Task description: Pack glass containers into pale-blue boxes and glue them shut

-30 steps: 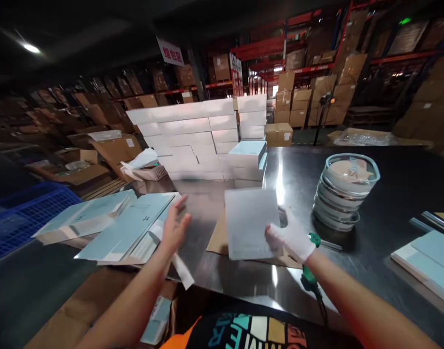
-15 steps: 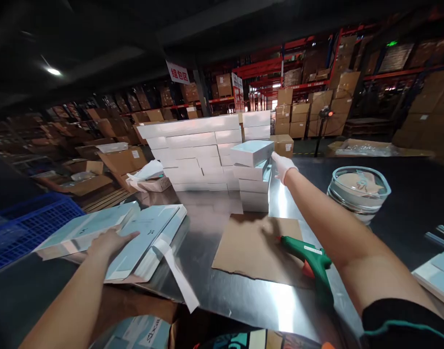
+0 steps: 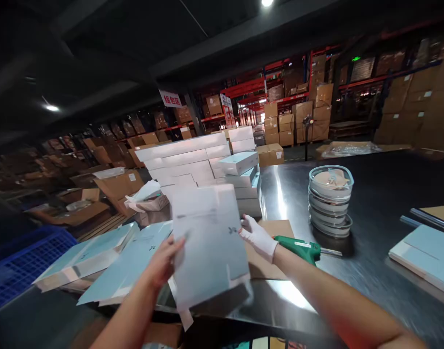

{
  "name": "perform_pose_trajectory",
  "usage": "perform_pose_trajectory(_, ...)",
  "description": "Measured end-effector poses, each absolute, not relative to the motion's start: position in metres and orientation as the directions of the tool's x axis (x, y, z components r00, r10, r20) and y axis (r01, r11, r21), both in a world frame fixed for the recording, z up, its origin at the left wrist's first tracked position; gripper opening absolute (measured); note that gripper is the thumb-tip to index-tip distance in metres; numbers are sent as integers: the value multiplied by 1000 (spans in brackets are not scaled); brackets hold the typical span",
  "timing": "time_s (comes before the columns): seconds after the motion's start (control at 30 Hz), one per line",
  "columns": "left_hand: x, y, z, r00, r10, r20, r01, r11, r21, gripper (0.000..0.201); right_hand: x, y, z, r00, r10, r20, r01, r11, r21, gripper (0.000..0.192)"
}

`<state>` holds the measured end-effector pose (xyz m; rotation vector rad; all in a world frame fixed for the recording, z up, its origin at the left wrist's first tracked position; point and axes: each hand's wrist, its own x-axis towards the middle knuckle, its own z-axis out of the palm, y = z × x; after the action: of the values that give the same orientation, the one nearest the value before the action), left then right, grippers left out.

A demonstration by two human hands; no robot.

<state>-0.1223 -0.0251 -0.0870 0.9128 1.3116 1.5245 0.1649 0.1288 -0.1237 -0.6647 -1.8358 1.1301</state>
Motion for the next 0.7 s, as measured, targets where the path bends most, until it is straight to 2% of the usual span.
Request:
perform_pose_trajectory(0.07,-84,-17,-107,-63,998,16,-199,-28,980,70,166,110,-120,-492,788,370,-104,368,-924,107)
perform_pose_trajectory(0.13,-54,-7,-123,74,995,69,-198,-53,979,83,175,93,-116,-493,794,356,-203,293,-934,106)
perform_pose_trajectory(0.2,-29,4,-132,40,986,160,-152,-152,977,104,186,79,-114,-539,756,372,-269,264,-926,105)
perform_pose_trajectory(0.27,-7,14,-134,-99,950,296,-41,-301,953,131,195,72,-116,-591,702,397,-299,266,-916,111)
perform_pose_trajectory(0.33,9,19,-133,-180,882,436,72,-430,900,143,202,73,-122,-558,731,394,-254,301,-919,116)
perform_pose_trajectory(0.37,13,19,-131,-172,861,479,105,-467,878,136,206,77,-125,-495,777,388,-199,333,-922,113)
perform_pose_trajectory(0.43,16,14,-125,-85,878,470,123,-459,880,99,216,86,-129,-308,849,430,-45,438,-898,99)
perform_pose_trajectory(0.5,12,6,-119,-3,915,403,166,-397,903,64,230,94,-127,-119,795,595,154,606,-780,84)
perform_pose_trajectory(0.53,9,1,-114,11,921,389,203,-383,901,56,238,95,-123,-55,709,703,263,690,-675,78)
perform_pose_trajectory(0.6,3,-8,-104,29,901,434,290,-423,858,47,251,91,-110,-23,464,885,451,795,-405,72)
perform_pose_trajectory(0.67,-2,-17,-91,105,845,525,385,-521,762,38,260,82,-93,-86,240,967,543,825,-156,75)
perform_pose_trajectory(0.7,-5,-22,-84,171,810,561,434,-573,695,31,264,77,-85,-125,164,979,553,830,-69,77)
